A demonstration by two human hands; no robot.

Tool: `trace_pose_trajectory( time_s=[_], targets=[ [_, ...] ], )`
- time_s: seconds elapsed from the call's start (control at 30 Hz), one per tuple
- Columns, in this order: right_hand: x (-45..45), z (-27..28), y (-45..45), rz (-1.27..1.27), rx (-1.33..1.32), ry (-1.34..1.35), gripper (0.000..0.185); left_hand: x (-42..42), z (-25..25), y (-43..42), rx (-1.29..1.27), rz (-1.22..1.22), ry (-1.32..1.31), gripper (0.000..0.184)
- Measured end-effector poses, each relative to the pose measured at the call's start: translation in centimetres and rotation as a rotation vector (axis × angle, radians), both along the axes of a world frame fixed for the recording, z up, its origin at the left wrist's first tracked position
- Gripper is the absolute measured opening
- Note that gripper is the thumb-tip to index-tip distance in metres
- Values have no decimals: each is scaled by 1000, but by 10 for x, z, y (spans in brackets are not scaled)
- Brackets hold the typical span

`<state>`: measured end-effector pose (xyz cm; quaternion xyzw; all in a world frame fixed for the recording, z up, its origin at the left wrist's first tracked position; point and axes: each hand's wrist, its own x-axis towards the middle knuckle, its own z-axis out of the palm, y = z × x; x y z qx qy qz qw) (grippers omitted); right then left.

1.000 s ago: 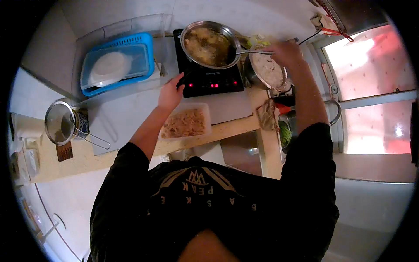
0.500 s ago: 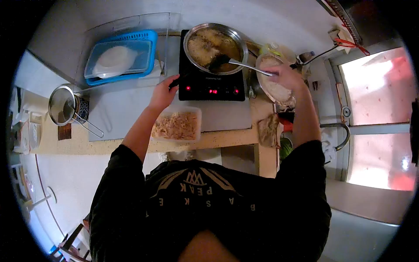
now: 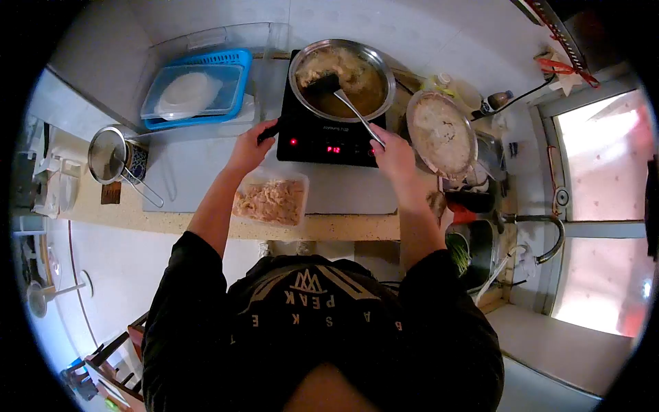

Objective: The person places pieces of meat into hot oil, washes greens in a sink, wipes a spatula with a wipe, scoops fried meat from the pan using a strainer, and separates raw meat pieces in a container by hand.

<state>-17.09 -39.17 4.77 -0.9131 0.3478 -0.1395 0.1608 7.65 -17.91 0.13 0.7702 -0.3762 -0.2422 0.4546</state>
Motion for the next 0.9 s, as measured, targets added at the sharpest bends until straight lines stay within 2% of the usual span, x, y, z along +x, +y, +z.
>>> trace_pose_trajectory(
  time_s=[0.27,0.37,0.57,0.77,0.9],
  targets=[
    [28,-5,-19,-13,-198,36,35,-2,-8,-2,-23,46,48,41],
    [28,18,-21,-3,-158,164,36,-4,-8,-3,-25,58,62,40],
    [6,29,-22,99,-173,206,34,-8,-4,-3,-21,76,33,41],
    [-20,53,-7,41,-80,267,33,-6,-3,-2,15,48,-26,41],
    [-33,68,4,33,-138,310,32,-2,-5,-1,-8,36,-98,41]
  ],
)
